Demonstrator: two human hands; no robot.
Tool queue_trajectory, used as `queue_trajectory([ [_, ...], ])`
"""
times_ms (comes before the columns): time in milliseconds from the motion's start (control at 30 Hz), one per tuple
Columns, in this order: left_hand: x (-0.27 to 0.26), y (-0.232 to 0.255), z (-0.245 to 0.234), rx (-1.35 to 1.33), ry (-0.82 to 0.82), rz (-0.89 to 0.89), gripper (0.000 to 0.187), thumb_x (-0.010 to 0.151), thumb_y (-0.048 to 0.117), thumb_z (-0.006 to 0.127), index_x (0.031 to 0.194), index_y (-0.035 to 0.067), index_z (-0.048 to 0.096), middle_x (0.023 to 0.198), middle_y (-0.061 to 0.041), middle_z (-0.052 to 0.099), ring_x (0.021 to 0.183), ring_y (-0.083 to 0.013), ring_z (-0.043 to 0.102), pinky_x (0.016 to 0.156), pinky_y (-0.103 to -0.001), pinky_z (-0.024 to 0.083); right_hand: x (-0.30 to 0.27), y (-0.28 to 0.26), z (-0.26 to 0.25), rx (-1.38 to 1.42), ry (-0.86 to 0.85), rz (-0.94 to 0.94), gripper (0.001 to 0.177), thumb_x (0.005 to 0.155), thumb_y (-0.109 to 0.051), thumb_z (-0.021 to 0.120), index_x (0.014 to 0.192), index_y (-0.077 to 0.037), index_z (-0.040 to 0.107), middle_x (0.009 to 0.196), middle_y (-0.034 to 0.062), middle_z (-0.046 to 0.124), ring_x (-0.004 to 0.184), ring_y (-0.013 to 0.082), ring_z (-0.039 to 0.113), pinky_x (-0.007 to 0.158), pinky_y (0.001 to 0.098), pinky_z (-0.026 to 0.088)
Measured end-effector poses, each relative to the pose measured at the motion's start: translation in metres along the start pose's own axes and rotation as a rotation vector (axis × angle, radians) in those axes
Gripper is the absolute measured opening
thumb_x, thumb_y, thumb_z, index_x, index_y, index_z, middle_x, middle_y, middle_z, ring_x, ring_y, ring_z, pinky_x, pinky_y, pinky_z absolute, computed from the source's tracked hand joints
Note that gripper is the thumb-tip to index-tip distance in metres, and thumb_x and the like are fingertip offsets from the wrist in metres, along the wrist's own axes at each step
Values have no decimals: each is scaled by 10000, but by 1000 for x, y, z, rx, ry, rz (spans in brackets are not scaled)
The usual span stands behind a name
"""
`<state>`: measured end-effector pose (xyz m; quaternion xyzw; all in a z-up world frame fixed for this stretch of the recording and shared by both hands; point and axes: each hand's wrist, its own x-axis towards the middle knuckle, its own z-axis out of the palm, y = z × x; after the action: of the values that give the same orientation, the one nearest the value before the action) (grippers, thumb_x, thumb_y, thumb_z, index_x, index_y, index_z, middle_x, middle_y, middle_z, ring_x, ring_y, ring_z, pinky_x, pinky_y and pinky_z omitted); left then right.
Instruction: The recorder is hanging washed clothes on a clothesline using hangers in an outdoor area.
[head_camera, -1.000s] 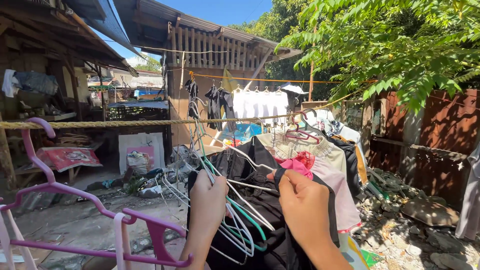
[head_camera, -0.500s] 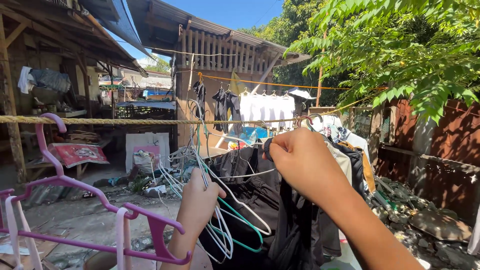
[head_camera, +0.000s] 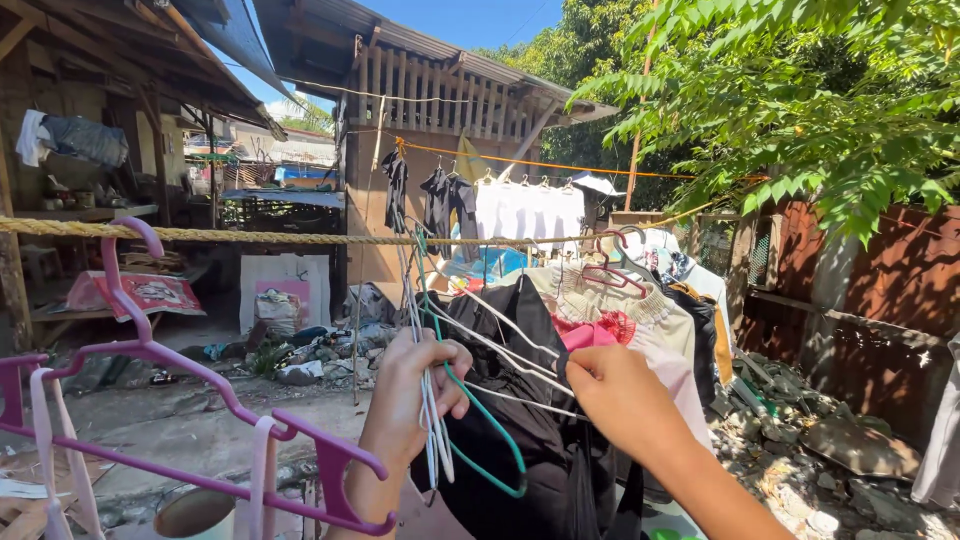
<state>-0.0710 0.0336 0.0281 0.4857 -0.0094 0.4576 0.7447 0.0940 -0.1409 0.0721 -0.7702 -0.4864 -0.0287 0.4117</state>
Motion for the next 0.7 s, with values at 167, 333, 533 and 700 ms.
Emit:
queue_trajectory([
  [167,-6,-1,-3,415,97,-32,149,881,70,531,944,52,398,642,-148,605,328,-193,458,321,-370,414,5,-8,-15,-53,-34,-53,317,909,-261,578,900,-14,777,583,150,625,536,207,582,589,385,469],
  [333,-21,5,31,780,209,-120,369,980,345,534,944,16,372,590,-123,708,376,-282,611,330,-357,440,17,-7,-25,144,-182,-164,348,935,-227,557,879,26,790,542,46,590,479,98,542,470,300,451],
  [533,-15,-5,11,1119,339,29,523,1064,488,546,843,28,662,546,-104,627,489,-191,702,513,-347,512,11,60,-18,656,-627,124,434,999,-302,549,1207,1,779,560,11,520,328,56,335,311,234,247],
  [700,-14,7,18,1078,634,684,371,914,278,672,1112,-16,561,1079,-142,570,641,-214,674,646,-381,540,-27,67,-10,1097,-254,317,536,945,-377,552,1379,-67,605,1287,102,757,365,96,392,336,256,307],
])
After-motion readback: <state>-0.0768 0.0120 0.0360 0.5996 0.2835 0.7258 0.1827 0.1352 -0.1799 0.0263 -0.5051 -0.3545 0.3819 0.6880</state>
